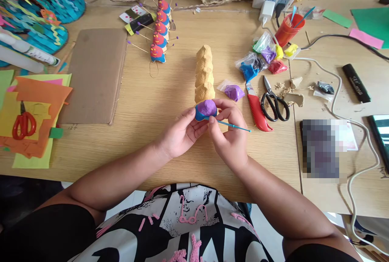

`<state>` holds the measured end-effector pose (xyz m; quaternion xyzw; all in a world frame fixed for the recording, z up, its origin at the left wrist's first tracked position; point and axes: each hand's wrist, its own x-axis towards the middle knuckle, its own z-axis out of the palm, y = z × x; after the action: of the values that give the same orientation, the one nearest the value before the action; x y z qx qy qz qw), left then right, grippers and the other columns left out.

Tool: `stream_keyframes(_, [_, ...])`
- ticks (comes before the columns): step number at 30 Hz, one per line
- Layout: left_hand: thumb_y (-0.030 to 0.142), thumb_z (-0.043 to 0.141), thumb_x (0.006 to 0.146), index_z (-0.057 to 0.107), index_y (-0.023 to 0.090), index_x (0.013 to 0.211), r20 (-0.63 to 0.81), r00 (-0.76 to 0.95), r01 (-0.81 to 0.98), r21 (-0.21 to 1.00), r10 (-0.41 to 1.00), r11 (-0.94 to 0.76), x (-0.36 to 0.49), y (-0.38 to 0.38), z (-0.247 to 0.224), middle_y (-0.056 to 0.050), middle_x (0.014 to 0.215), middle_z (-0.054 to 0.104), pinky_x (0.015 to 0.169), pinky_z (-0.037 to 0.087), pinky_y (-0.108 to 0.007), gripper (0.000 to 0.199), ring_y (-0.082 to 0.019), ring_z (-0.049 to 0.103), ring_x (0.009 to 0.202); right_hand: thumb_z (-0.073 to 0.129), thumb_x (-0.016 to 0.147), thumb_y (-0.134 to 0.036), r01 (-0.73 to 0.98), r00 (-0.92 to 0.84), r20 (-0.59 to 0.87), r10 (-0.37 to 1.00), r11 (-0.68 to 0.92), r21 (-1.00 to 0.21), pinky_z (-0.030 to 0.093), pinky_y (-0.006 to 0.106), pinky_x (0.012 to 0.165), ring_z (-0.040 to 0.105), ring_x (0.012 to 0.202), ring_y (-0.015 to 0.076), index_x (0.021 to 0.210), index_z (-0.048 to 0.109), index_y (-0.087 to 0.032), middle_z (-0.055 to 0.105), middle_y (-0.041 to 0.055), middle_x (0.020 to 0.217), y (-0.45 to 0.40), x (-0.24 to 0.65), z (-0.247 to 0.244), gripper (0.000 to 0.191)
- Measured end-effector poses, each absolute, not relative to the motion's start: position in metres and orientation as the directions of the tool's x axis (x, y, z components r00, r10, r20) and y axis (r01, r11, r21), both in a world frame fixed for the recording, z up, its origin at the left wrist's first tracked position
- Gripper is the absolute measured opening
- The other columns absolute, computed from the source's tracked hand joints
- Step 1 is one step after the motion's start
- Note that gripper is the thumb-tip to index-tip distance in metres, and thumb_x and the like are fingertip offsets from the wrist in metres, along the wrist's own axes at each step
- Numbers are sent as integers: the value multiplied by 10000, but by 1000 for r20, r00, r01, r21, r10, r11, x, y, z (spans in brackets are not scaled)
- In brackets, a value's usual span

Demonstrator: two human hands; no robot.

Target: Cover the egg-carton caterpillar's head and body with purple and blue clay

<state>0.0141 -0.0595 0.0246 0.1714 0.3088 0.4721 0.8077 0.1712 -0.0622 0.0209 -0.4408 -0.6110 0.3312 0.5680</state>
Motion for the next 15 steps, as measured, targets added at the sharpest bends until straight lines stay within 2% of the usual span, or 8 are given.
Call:
stream_keyframes(4, [430,767,951,796,214,1128,-343,356,-671,553,869,494,14,-59,23,-58,1134,831,944,592,-258,280,-165,778,1066,714,968,-292,159,24,383,923,375,-913,554,561,1114,693,1242,270,892,610,-262,730,73,1277,-64,172,19,132])
stream_keyframes(10, [416,768,949,786,204,1162,-367,340,-661,562,866,497,14,-60,24,-63,1158,821,986,581,-271,301,-161,769,1061,727,953,-265,235,30,418,908,400,-886,575,530,1066,710,1190,262,872,600,-261,743,75,1242,-63,171,21,151])
stream_keyframes(15, [423,772,944,794,207,1131,-353,337,-665,567,873,486,15,-60,25,-61,1144,823,956,586,-260,287,-156,768,1040,723,959,-271,225,12,415,910,402,-888,554,542,1085,702,1210,264,890,617,-263,739,76,1253,-64,171,24,128])
